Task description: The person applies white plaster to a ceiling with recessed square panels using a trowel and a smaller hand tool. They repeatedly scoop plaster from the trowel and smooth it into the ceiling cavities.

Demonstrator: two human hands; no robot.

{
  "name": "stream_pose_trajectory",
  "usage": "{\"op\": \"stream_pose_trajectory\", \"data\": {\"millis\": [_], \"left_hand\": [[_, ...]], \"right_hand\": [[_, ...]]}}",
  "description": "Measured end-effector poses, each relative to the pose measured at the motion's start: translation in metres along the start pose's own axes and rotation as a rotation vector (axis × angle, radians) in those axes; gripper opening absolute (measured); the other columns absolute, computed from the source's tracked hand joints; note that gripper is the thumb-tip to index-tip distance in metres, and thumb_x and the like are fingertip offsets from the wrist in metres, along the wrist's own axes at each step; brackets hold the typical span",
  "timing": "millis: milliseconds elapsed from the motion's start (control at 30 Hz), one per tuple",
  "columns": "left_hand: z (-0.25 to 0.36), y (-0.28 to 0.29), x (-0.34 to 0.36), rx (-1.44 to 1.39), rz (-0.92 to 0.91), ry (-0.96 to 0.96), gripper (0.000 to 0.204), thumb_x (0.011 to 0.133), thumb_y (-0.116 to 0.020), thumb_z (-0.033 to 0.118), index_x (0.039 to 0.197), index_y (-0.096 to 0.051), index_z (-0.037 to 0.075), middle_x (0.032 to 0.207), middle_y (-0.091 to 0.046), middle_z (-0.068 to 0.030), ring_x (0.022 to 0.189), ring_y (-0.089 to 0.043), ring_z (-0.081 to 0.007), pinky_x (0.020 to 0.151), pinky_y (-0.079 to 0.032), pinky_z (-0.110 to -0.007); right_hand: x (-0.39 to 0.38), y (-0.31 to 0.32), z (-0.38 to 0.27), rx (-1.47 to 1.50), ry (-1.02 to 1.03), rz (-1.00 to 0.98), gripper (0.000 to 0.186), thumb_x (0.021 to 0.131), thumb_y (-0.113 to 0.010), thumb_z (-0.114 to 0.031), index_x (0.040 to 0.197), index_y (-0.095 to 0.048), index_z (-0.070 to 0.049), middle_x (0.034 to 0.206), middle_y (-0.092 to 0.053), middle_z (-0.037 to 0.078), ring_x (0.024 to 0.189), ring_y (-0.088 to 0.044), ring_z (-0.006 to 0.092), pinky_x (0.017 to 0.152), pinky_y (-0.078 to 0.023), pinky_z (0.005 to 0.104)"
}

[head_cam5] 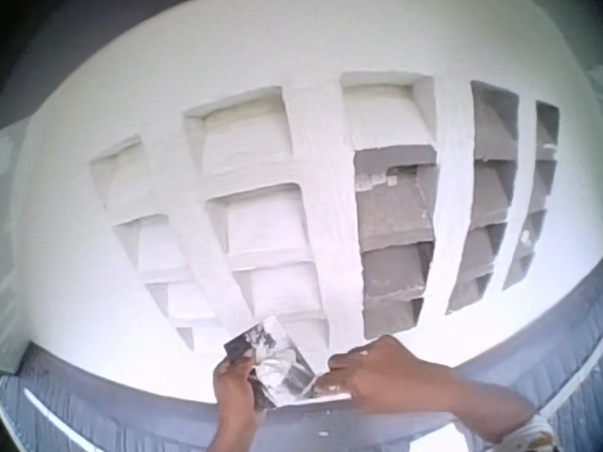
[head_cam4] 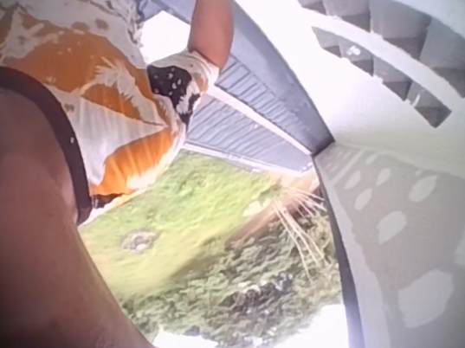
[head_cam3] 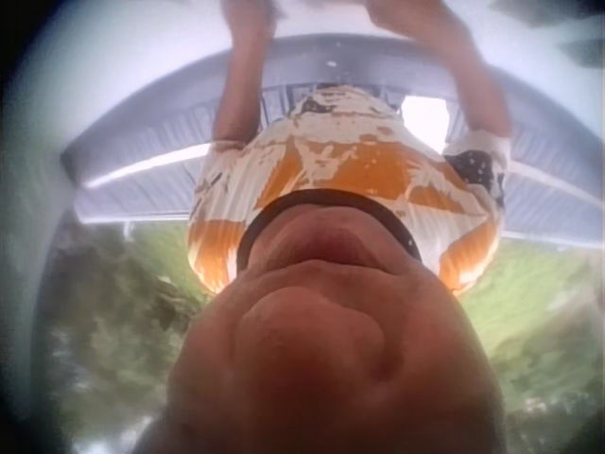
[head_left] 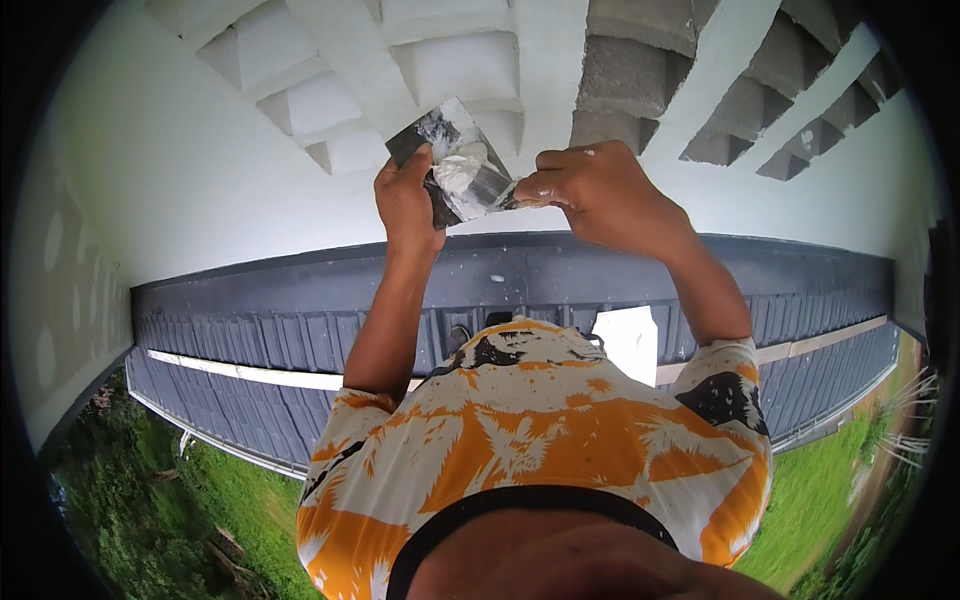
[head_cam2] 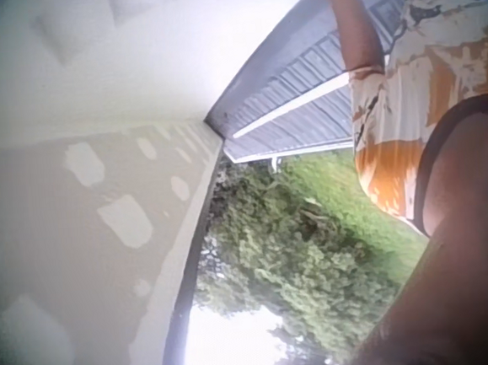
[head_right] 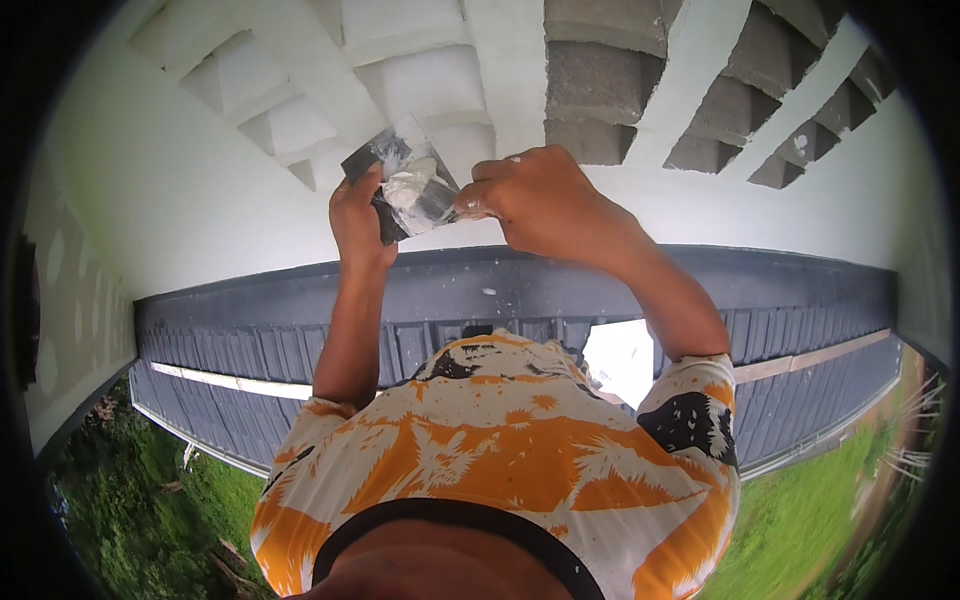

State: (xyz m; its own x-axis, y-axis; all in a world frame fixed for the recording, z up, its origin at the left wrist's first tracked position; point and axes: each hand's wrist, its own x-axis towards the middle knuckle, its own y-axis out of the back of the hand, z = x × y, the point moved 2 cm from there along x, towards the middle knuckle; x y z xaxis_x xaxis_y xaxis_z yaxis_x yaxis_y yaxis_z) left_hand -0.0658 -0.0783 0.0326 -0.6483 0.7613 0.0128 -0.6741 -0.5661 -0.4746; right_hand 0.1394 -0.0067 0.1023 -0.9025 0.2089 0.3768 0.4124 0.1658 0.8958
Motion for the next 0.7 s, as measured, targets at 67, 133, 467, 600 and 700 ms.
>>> {"op": "stream_pose_trajectory", "data": {"millis": [67, 133, 467, 600, 700], "left_hand": [[0.008, 0.005, -0.001, -0.049, 0.176, 0.007, 0.021, 0.092, -0.056, 0.012, 0.104, -0.061, -0.005, 0.093, -0.065, -0.0102, 0.08, -0.065, -0.0191, 0.068, -0.052, -0.031], [0.014, 0.024, 0.005, -0.201, 0.189, -0.074, 0.022, 0.092, -0.053, 0.01, 0.107, -0.059, -0.005, 0.094, -0.065, -0.0119, 0.08, -0.067, -0.0232, 0.07, -0.056, -0.036], [-0.037, 0.072, -0.018, -0.178, 0.198, 0.17, 0.026, 0.092, -0.055, 0.014, 0.111, -0.058, -0.004, 0.104, -0.065, -0.0124, 0.092, -0.067, -0.0252, 0.078, -0.055, -0.038], [-0.051, 0.087, -0.024, -0.185, 0.205, 0.215, 0.026, 0.092, -0.056, 0.014, 0.112, -0.058, -0.003, 0.104, -0.065, -0.0123, 0.092, -0.067, -0.0254, 0.078, -0.056, -0.039], [-0.051, 0.095, -0.032, -0.196, 0.214, 0.244, 0.028, 0.092, -0.054, 0.015, 0.114, -0.057, -0.003, 0.104, -0.065, -0.0126, 0.092, -0.067, -0.0261, 0.078, -0.056, -0.039]], "right_hand": [[-0.011, 0.001, 0.025, 0.191, -0.021, 0.04, 0.03, 0.078, -0.065, 0.001, 0.102, -0.072, -0.015, 0.082, -0.067, 0.006, 0.068, -0.063, 0.0261, 0.062, -0.049, 0.0377], [-0.017, 0.007, 0.053, 0.469, -0.229, 0.216, 0.021, 0.089, -0.06, -0.006, 0.108, -0.068, -0.009, 0.081, -0.068, 0.008, 0.068, -0.064, 0.0188, 0.06, -0.048, 0.0317], [-0.007, 0.073, 0.196, -0.117, -0.48, 1.067, 0.028, 0.088, -0.052, -0.008, 0.114, -0.063, -0.007, 0.086, -0.067, 0.014, 0.074, -0.067, 0.0294, 0.066, -0.052, 0.0394], [0.03, 0.082, 0.21, -0.448, -0.617, 1.127, 0.031, 0.083, -0.055, -0.009, 0.111, -0.067, -0.013, 0.095, -0.066, 0.016, 0.08, -0.067, 0.0336, 0.07, -0.054, 0.0429], [0.044, 0.082, 0.223, -0.588, -0.783, 1.077, 0.032, 0.082, -0.058, -0.014, 0.112, -0.069, -0.015, 0.1, -0.067, 0.013, 0.081, -0.068, 0.0319, 0.069, -0.055, 0.0411]]}}
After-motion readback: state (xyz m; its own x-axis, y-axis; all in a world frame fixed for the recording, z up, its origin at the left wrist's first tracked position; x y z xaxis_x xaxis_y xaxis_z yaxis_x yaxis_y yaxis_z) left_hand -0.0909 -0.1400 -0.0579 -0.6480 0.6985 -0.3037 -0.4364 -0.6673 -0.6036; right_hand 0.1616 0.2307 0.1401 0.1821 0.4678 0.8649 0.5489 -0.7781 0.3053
